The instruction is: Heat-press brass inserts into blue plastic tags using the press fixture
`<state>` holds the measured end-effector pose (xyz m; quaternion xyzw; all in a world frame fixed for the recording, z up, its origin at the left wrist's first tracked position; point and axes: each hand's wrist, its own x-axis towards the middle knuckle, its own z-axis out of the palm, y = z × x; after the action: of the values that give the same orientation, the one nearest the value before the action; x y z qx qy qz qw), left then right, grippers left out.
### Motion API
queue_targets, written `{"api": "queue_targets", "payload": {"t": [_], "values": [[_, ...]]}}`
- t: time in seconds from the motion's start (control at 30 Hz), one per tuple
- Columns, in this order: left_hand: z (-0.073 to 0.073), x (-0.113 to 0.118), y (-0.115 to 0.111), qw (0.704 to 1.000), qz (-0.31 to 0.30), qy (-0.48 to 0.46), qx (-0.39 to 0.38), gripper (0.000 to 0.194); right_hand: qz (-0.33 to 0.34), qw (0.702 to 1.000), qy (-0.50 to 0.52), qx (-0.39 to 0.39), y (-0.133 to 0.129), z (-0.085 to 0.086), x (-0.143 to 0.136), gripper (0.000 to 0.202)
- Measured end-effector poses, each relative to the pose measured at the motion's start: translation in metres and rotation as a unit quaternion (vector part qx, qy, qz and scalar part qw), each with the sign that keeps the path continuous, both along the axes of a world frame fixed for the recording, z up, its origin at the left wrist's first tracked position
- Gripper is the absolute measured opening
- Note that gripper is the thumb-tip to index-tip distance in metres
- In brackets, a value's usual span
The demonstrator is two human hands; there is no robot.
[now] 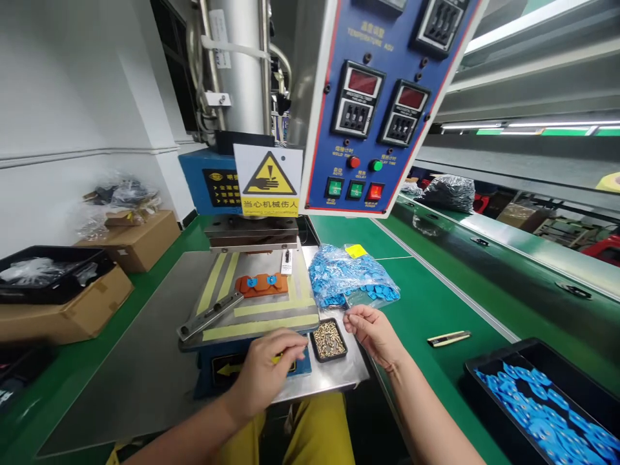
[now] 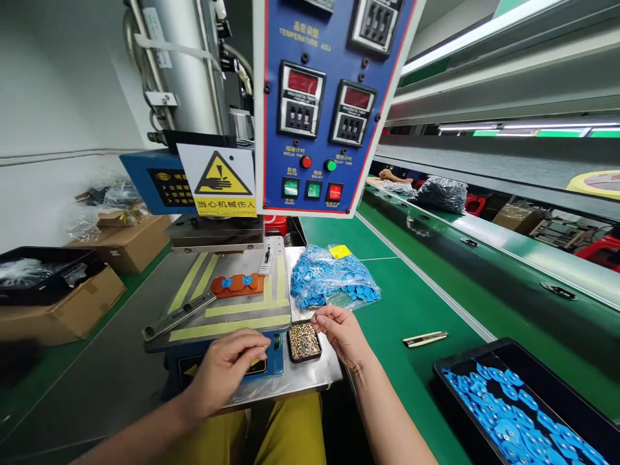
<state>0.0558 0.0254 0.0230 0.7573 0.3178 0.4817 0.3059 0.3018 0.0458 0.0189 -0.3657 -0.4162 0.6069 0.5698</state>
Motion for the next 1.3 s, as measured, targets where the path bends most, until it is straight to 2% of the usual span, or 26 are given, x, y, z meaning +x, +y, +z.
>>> {"api": "queue_targets", "payload": {"t": [0.13,0.23,0.37,0.47,0.63,0.8,1.03,1.3], "values": [[0.015,-0.053,0.008,0.996,0.083,0.029,0.014,0.012,-0.007,1.0,-0.011,0.01,-0.001,0.008,-0.022,0.021],[0.025,-0.081,0.017,0.991,0.113,0.056,0.038,0.012,-0.003,0.998,-0.062,0.03,0.004,0.014,-0.04,0.022],[0.036,-0.101,0.036,0.988,0.121,0.085,0.034,0.015,-0.021,0.981,-0.183,0.069,0.027,0.024,-0.063,0.024],[0.04,-0.11,0.056,0.989,0.094,0.111,0.019,0.017,-0.055,0.943,-0.299,0.132,0.054,0.029,-0.078,0.026],[0.044,-0.117,0.089,0.979,0.09,0.183,-0.026,0.017,-0.094,0.876,-0.414,0.23,0.101,0.029,-0.104,0.02],[0.045,-0.116,0.114,0.972,0.097,0.213,-0.026,0.017,-0.068,0.829,-0.487,0.266,0.127,0.026,-0.128,0.021],[0.036,-0.107,0.14,0.963,0.082,0.256,0.027,0.021,-0.022,0.762,-0.552,0.338,0.136,0.029,-0.137,0.027],[0.032,-0.099,0.147,0.942,0.078,0.323,0.058,0.025,0.009,0.699,-0.606,0.381,0.13,0.037,-0.137,0.028]]}}
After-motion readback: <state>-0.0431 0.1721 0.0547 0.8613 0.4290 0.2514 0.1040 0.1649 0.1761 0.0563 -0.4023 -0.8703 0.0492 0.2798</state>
